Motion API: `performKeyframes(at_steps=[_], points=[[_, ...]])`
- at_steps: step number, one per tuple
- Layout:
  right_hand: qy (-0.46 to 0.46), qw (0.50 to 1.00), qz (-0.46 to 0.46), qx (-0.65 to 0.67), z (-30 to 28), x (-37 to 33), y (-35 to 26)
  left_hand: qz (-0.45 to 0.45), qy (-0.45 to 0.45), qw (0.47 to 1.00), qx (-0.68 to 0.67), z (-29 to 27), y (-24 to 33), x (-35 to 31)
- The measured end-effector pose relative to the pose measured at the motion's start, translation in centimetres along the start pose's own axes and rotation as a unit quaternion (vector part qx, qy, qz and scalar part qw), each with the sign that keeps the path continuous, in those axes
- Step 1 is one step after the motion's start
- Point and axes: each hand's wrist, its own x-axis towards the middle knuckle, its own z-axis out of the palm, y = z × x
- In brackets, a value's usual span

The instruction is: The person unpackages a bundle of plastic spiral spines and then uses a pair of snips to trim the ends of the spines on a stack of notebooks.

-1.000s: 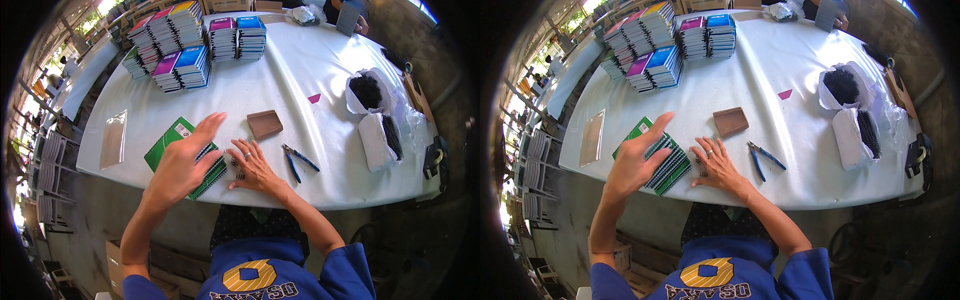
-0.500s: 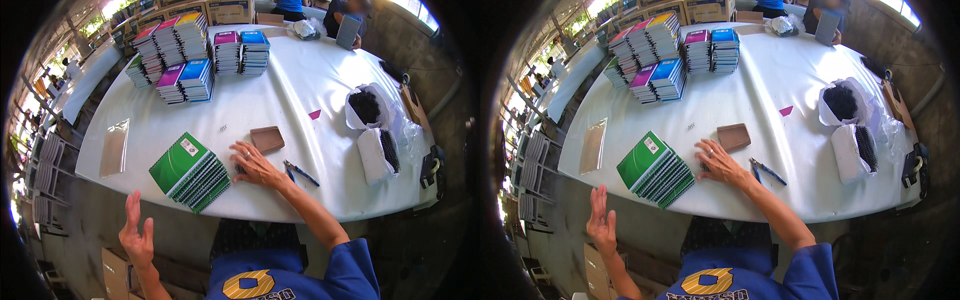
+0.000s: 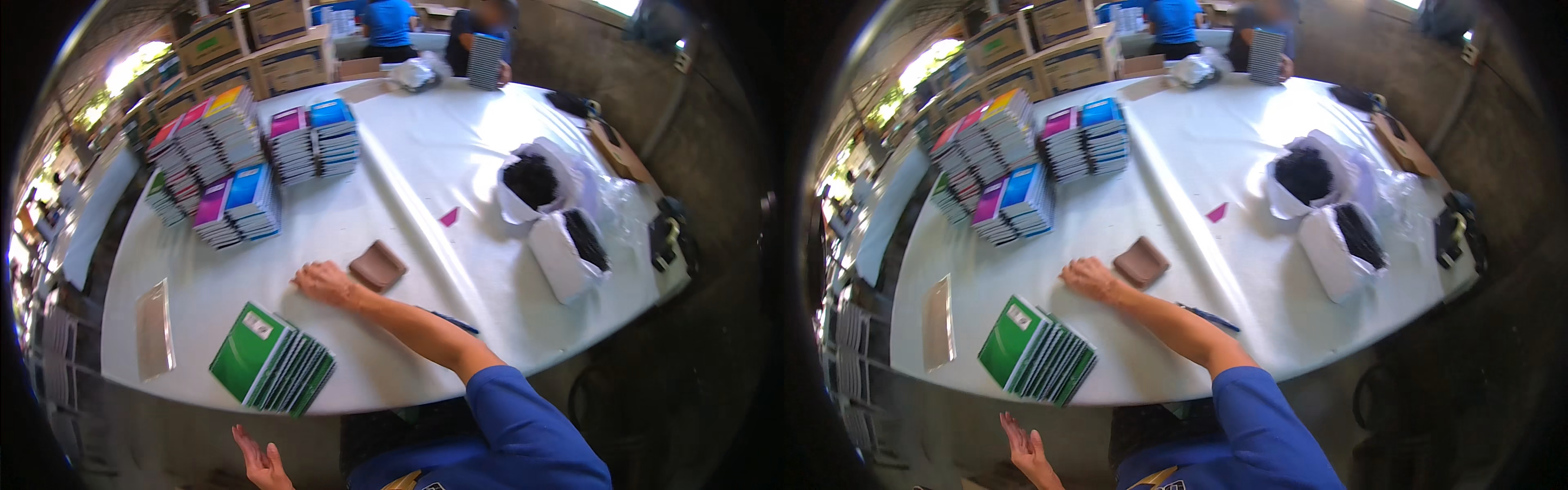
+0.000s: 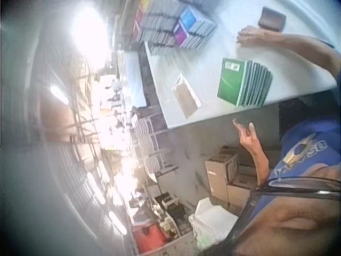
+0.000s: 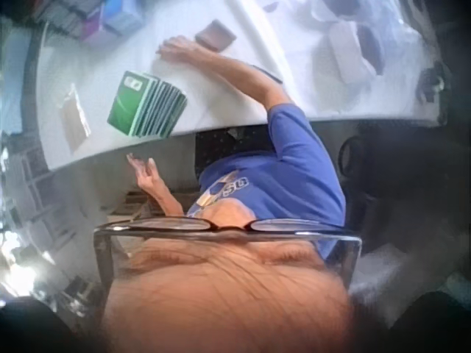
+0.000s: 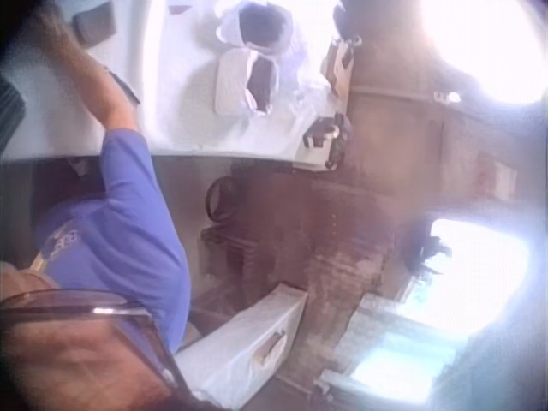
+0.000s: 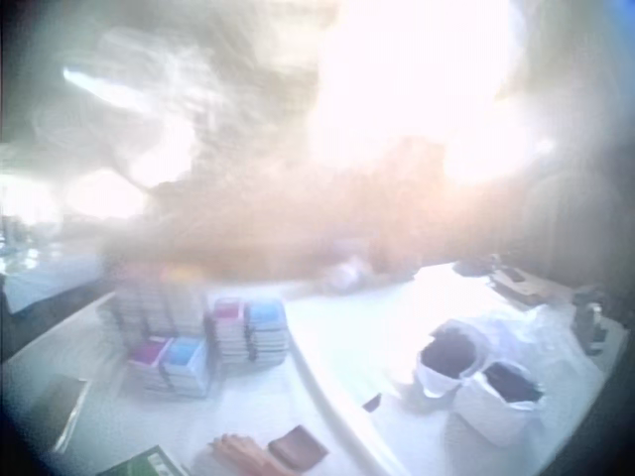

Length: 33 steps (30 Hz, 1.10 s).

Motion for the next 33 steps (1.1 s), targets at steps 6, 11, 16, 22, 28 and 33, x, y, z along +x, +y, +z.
performKeyframes(at_steps=[6,11,16,22,28,33], points=[[0.194,0.978,0.023,-0.073,-18.8,-1.3,5.7,0.019,-0.05,0.978,0.2,3.8,-1.1,0.5],[0.299,0.879,0.205,-0.31,-32.8,-1.7,20.6,0.069,-0.027,0.965,0.251,5.7,-2.6,0.6],[0.072,0.847,0.383,-0.36,-38.2,-9.1,33.8,0.083,-0.025,0.945,0.316,7.0,-4.1,0.5],[0.008,0.838,0.41,-0.359,-37.7,-11.1,33.2,0.065,0.02,0.96,0.272,7.9,-5.2,1.1],[-0.099,0.937,0.223,-0.249,-30.5,-13.5,14.6,0.013,-0.004,0.965,0.262,7.6,-5.5,2.6],[-0.196,0.942,0.215,-0.166,-24.2,-14.9,-3.2,0.036,-0.077,0.948,0.307,5.9,-7.0,6.7]])
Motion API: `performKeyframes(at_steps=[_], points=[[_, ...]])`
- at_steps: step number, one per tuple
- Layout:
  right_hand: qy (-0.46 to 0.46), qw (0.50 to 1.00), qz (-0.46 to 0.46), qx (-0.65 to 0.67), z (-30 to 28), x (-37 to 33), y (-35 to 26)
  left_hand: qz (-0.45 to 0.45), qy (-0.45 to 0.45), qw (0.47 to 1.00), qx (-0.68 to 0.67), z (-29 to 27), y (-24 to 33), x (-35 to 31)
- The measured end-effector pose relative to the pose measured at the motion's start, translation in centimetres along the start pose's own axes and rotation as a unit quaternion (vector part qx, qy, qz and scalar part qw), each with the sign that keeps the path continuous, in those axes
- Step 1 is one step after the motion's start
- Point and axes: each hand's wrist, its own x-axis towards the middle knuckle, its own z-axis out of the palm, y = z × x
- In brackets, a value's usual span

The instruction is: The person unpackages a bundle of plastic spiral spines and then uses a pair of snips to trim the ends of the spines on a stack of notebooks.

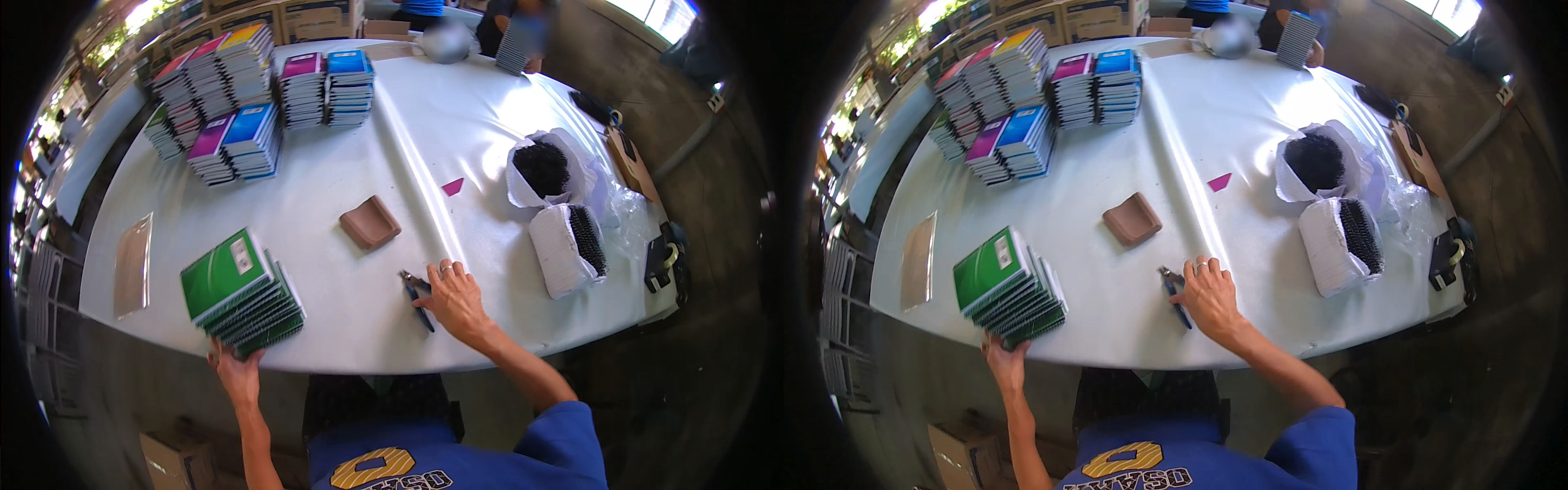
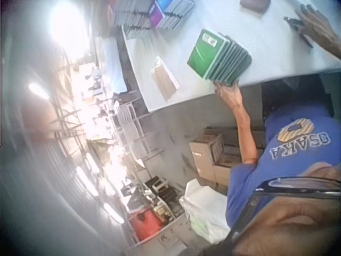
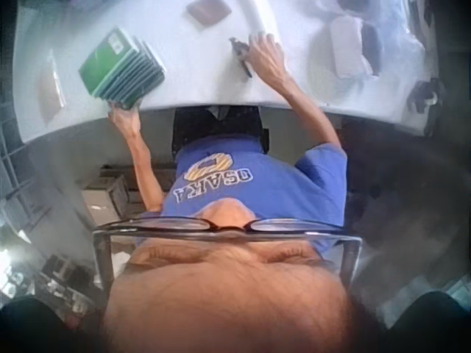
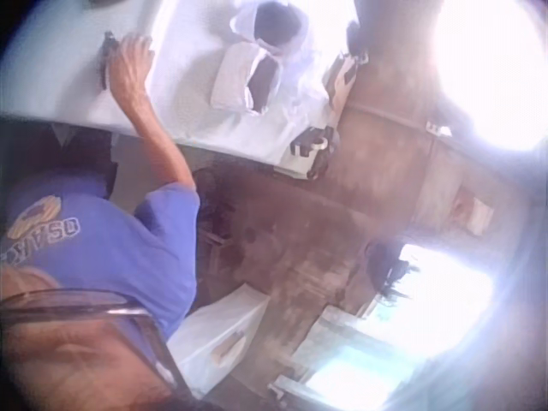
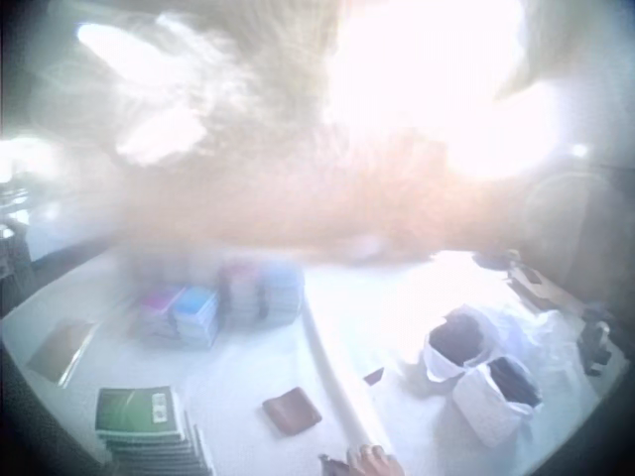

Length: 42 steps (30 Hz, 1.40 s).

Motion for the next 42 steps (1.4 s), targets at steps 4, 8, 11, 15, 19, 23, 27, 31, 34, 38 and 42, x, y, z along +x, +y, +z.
performKeyframes(at_steps=[4,8,11,15,19,23,27,31,34,38,42], points=[[-0.039,0.994,0.059,0.085,-0.7,0.1,-3.9,0.017,0.054,0.988,-0.141,0.1,-0.5,2.9],[-0.136,0.987,-0.085,-0.014,-0.8,-1.0,-6.5,0.03,0.049,0.998,-0.02,-1.1,0.3,3.3],[-0.136,0.986,-0.1,0.018,-0.5,-4.1,-7.0,0.047,0.057,0.997,-0.031,-2.9,0.2,2.3],[-0.036,0.986,-0.164,-0.007,1.4,-6.1,-5.6,0.158,0.159,0.972,-0.067,-7.3,3.3,2.2],[0.002,0.955,-0.293,-0.036,-0.3,-2.0,-4.5,0.31,0.2,0.928,-0.049,-10.5,8.4,4.9],[0.019,0.938,-0.34,-0.063,-8.6,5.8,-9.4,0.378,0.138,0.914,0.046,-10.1,10.6,8.6],[0.098,0.863,-0.469,-0.159,-13.5,10.8,-13.1,0.367,0.003,0.929,0.052,-9.6,10.6,10.5],[0.078,0.799,-0.557,-0.213,-14.4,12.8,-15.5,0.36,-0.007,0.933,0.008,-9.1,10.2,10.5],[0.077,0.755,-0.59,-0.276,-14.0,13.5,-16.2,0.357,-0.004,0.934,-0.004,-9.0,10.2,10.3],[0.12,0.714,-0.621,-0.301,-13.8,13.6,-16.8,0.363,-0.003,0.932,-0.011,-9.1,10.1,10.2],[-0.018,0.853,-0.397,-0.338,-12.5,9.5,-18.4,0.362,-0.008,0.932,0.0,-9.3,10.1,10.1]])
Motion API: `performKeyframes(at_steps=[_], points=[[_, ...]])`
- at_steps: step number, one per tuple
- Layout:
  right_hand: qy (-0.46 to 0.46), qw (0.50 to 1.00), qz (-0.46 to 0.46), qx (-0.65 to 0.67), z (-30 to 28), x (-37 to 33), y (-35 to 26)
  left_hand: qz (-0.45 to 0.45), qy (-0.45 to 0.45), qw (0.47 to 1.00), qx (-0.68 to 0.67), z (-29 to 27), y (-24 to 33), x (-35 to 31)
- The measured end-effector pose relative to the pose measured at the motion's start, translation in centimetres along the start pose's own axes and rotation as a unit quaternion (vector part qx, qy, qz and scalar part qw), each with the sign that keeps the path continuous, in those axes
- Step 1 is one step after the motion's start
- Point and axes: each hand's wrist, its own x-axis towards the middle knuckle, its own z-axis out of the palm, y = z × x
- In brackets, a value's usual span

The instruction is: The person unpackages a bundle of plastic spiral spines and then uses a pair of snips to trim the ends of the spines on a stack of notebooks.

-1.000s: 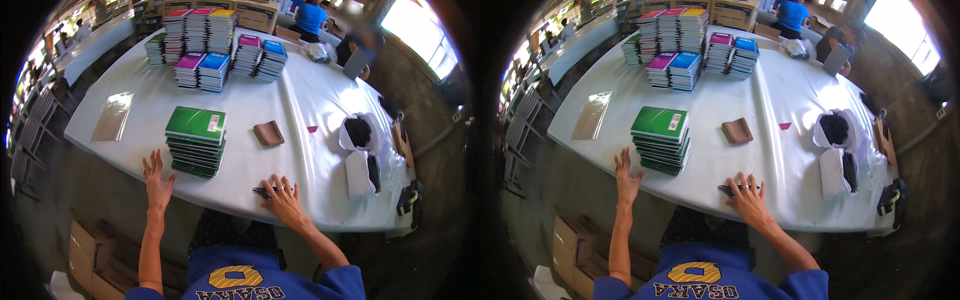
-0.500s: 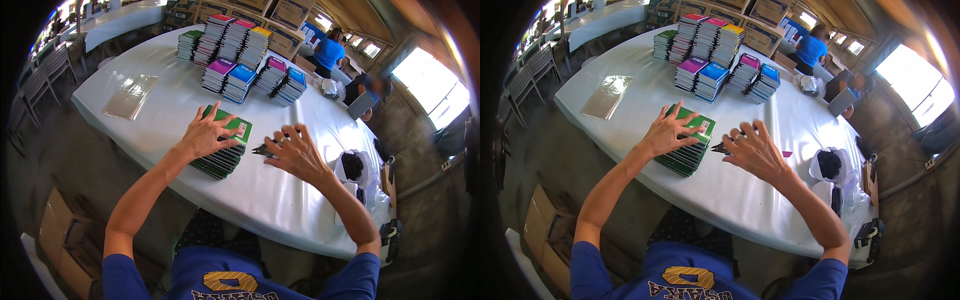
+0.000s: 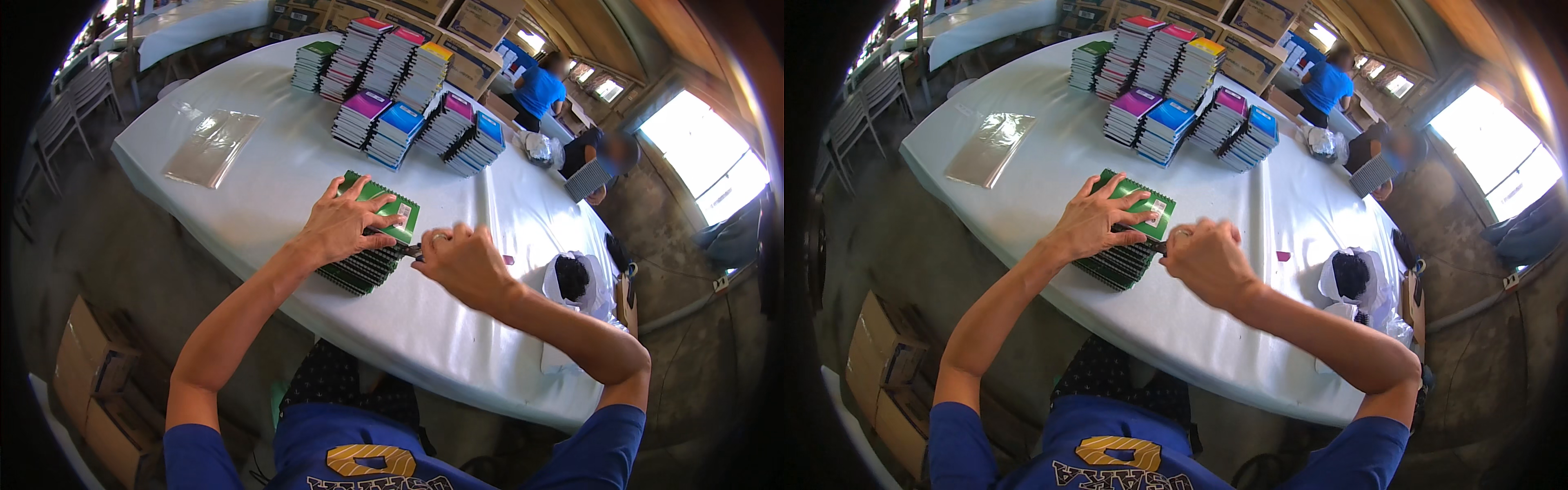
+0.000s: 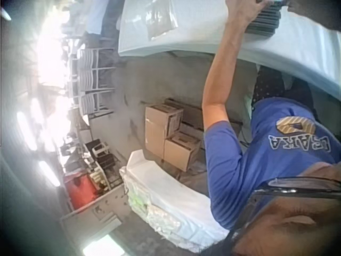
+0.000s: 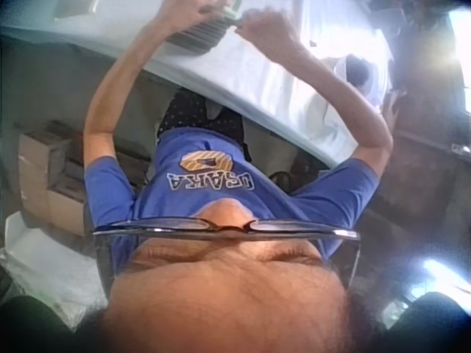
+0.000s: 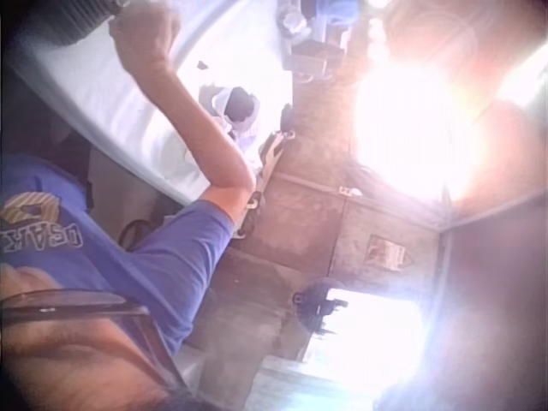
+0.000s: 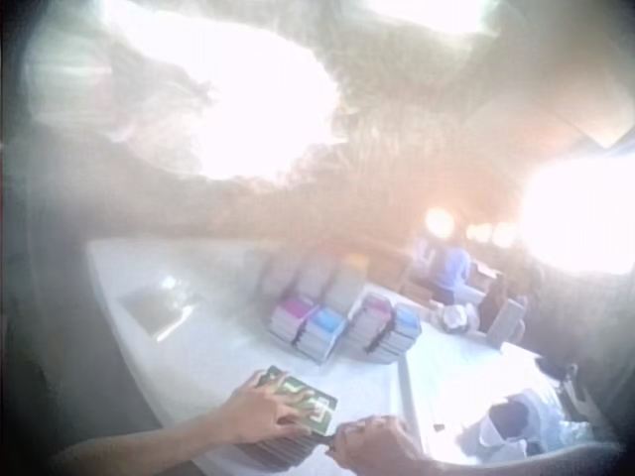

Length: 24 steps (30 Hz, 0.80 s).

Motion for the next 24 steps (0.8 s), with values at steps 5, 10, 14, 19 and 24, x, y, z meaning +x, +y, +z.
performKeyframes(at_steps=[5,10,14,19,24], points=[[0.03,0.998,-0.038,0.034,-0.5,0.2,1.6,-0.01,0.002,1.0,-0.003,0.2,0.0,-0.2],[0.171,0.98,-0.1,0.026,-0.7,-0.2,3.9,0.015,0.013,1.0,0.008,0.1,0.1,-0.2],[0.199,0.96,-0.191,-0.054,0.5,0.3,3.8,-0.002,-0.016,1.0,0.014,-0.4,0.2,0.0],[0.065,0.991,-0.098,-0.061,1.1,0.0,1.7,0.0,-0.007,1.0,0.01,0.0,-0.2,-0.2],[0.003,0.999,-0.044,0.002,0.0,0.1,0.5,-0.001,-0.001,1.0,0.011,0.0,-0.2,-0.4]])
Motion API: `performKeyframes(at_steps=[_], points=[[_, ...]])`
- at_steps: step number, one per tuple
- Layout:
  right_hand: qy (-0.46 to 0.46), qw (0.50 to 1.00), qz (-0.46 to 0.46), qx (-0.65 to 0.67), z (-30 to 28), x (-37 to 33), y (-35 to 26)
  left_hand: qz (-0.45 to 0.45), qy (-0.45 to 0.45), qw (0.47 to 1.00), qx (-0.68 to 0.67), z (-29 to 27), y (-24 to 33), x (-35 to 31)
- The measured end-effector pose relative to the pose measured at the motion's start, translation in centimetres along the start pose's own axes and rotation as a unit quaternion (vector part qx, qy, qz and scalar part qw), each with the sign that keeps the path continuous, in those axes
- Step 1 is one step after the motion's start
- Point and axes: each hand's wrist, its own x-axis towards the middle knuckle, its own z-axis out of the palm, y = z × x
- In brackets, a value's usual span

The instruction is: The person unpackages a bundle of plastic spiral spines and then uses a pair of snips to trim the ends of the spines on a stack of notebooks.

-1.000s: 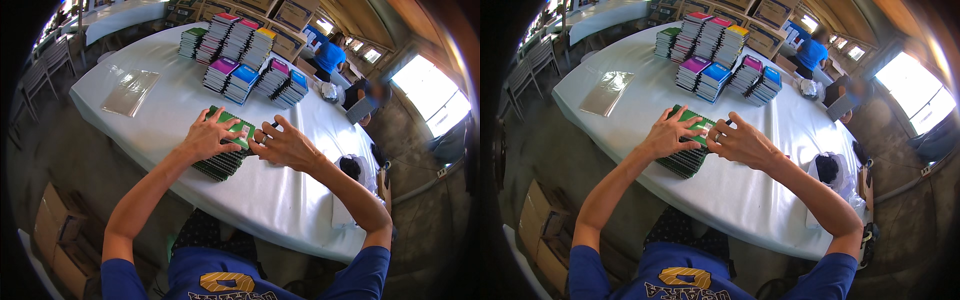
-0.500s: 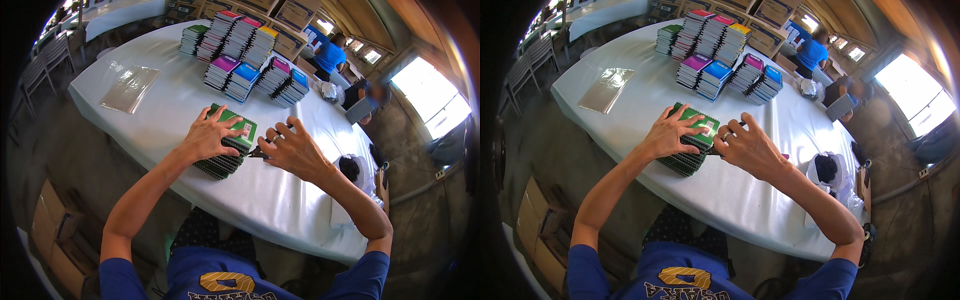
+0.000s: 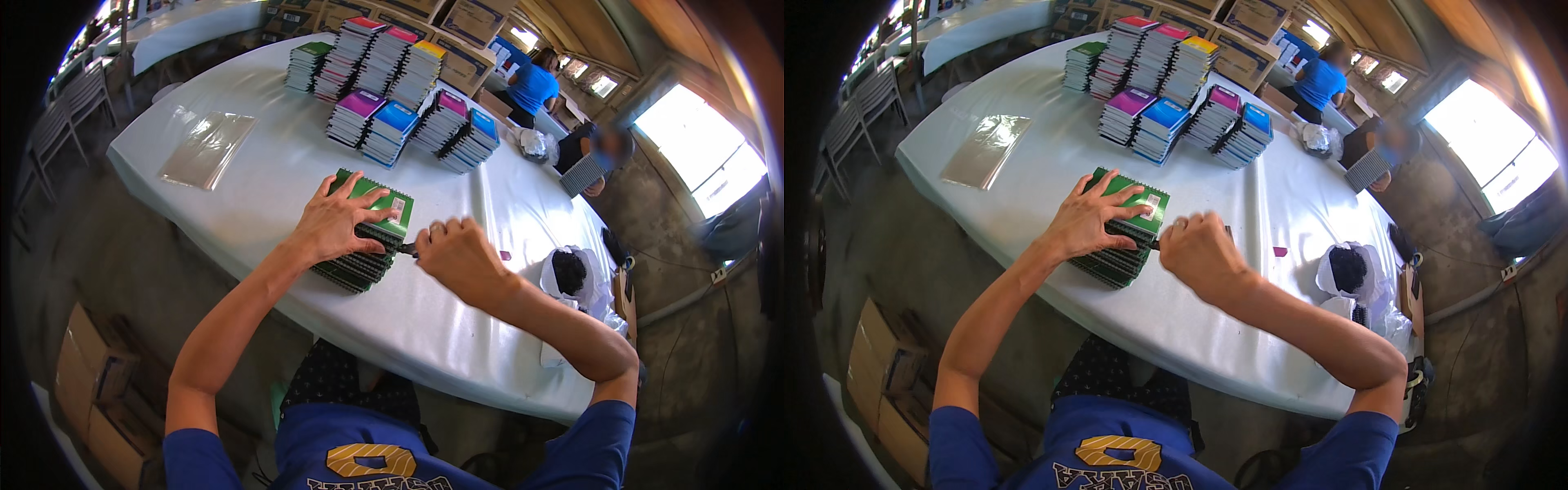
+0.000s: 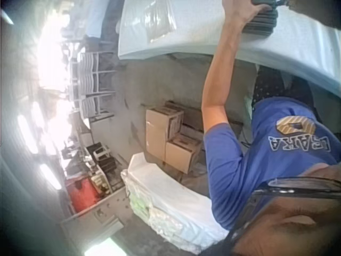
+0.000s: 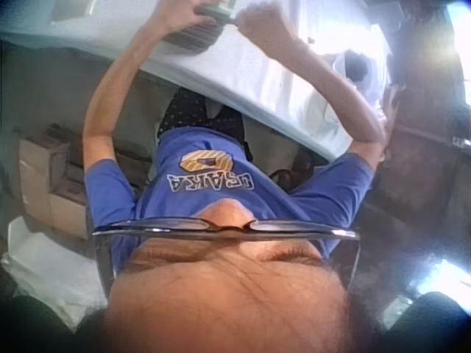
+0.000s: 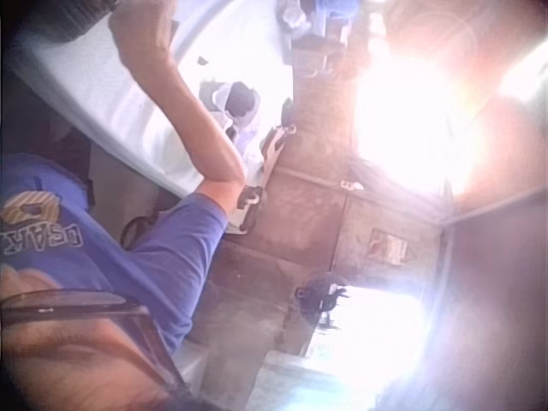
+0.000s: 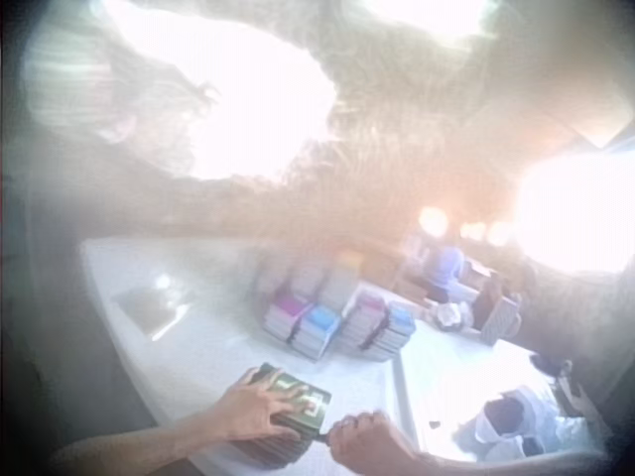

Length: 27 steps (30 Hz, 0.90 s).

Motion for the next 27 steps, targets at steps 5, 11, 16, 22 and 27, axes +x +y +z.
performKeyframes(at_steps=[5,11,16,22,27], points=[[0.172,0.98,-0.096,0.023,-0.6,0.1,2.4,0.01,-0.005,1.0,0.022,0.0,0.3,-0.1],[0.162,0.969,-0.177,-0.056,0.0,0.9,2.4,0.002,-0.017,1.0,0.021,0.0,0.3,-0.2],[0.173,0.966,-0.186,-0.048,0.3,1.1,1.8,0.003,-0.019,1.0,0.018,0.0,0.2,-0.1],[-0.056,0.987,-0.083,-0.122,-3.5,2.0,-1.8,0.016,-0.01,0.999,0.034,0.2,0.1,-0.2],[0.033,0.995,-0.093,-0.011,-2.0,1.5,0.5,0.011,-0.024,0.999,0.038,-0.5,0.4,-0.4]])
